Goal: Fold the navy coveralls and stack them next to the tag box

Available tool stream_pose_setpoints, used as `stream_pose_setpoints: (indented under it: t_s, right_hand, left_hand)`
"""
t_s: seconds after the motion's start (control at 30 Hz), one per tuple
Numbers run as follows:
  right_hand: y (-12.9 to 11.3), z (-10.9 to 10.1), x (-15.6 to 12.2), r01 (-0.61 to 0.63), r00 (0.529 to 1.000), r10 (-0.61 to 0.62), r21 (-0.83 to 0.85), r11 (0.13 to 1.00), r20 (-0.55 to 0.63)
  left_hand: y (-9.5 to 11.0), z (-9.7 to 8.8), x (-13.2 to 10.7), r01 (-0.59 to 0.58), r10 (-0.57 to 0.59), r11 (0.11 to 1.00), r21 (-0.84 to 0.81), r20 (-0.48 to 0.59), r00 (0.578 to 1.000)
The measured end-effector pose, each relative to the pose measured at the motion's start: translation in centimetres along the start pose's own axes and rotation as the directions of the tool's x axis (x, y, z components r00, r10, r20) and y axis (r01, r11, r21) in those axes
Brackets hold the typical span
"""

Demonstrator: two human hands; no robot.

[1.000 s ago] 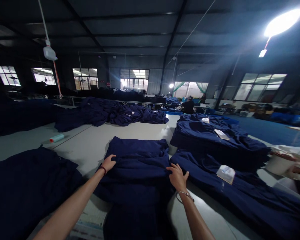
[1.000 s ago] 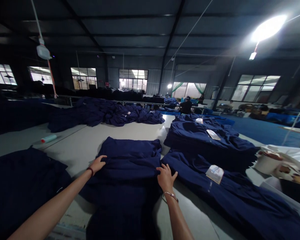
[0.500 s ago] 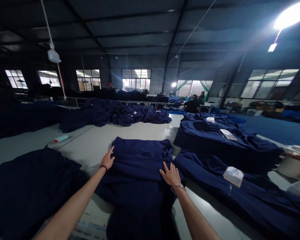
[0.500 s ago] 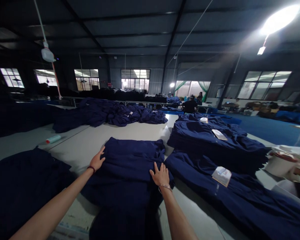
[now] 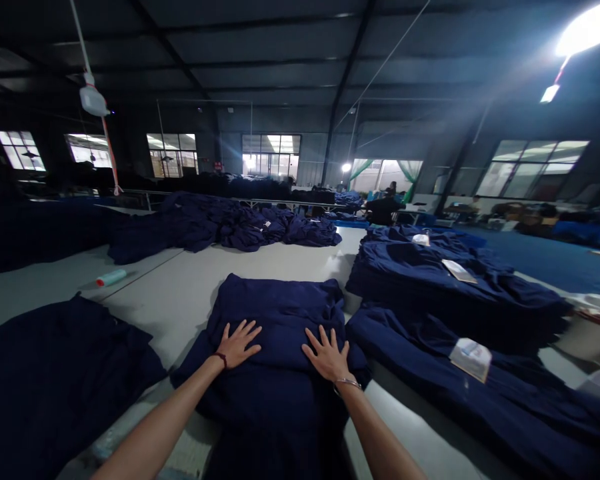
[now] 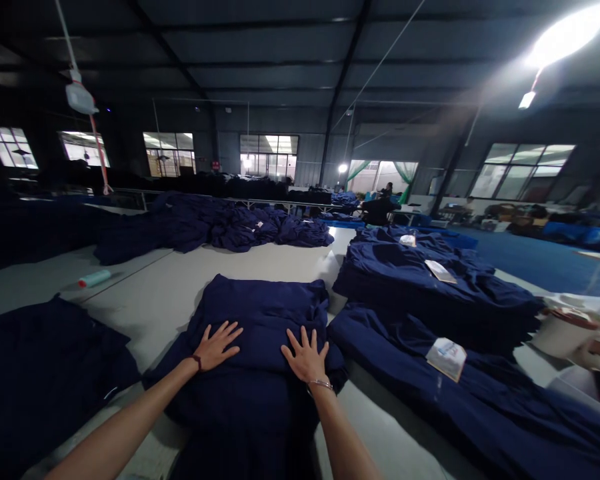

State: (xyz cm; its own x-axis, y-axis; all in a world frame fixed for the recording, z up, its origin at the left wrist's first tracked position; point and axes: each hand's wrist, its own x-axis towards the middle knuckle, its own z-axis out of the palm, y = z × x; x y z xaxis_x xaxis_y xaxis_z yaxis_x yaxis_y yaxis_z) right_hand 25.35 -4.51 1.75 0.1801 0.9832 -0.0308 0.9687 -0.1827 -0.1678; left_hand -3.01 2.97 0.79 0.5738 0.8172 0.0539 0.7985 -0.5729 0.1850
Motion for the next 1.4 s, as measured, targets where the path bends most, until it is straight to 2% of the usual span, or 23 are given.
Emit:
stream_pose_setpoints:
  t_s: [0.13, 0.33, 0.63, 0.9, 1.17, 1.27, 1.4]
  right_hand:
    - [-0.2, 0.9, 1.0, -0.016, 1.000, 0.016, -0.024, 1.000, -0.012]
    - [-0.6, 1.2, 3.1, -0.006, 0.999, 0.004, -0.050, 0.999, -0.041]
    - [-1.4, 0.9, 4.6, 0.076, 0.997, -0.077, -0.023, 0.997, -0.020]
    - [-1.4, 1.6, 3.4, 0.131, 0.988, -0.130, 0.008, 0.991, -0.080]
    - [-2.4, 0.9, 2.8, 0.073, 0.996, -0.073, 0.005, 0.997, -0.050]
    - [-3.1, 1.3, 1.5, 0.079, 0.985, -0.082, -0.022, 0.997, -0.150]
    - [-3.2, 2.5, -0.8, 0.139, 0.947, -0.147, -0.049, 0.989, -0.285]
  left_hand:
    - [-1.0, 0.9, 0.9, -0.006, 0.007, 0.999, 0.043, -0.029, 1.000]
    - [-1.8, 0.9, 2.2, 0.027, -0.023, 0.998, 0.064, -0.058, 0.998]
    - [-2.0, 1.1, 1.0, 0.122, -0.108, 0.987, 0.105, -0.125, 0.986]
    - [-1.6, 1.2, -0.6, 0.151, -0.140, 0.983, 0.106, -0.101, 0.985]
    - [-2.1, -0.2, 0.7, 0.146, -0.149, 0.987, 0.071, 0.040, 0.988]
    - [-2.0, -0.3, 1.4, 0.160, -0.162, 0.985, 0.063, 0.040, 0.986]
    - [-2.0, 0.3, 2.3, 0.246, -0.244, 0.968, 0.051, -0.039, 0.969]
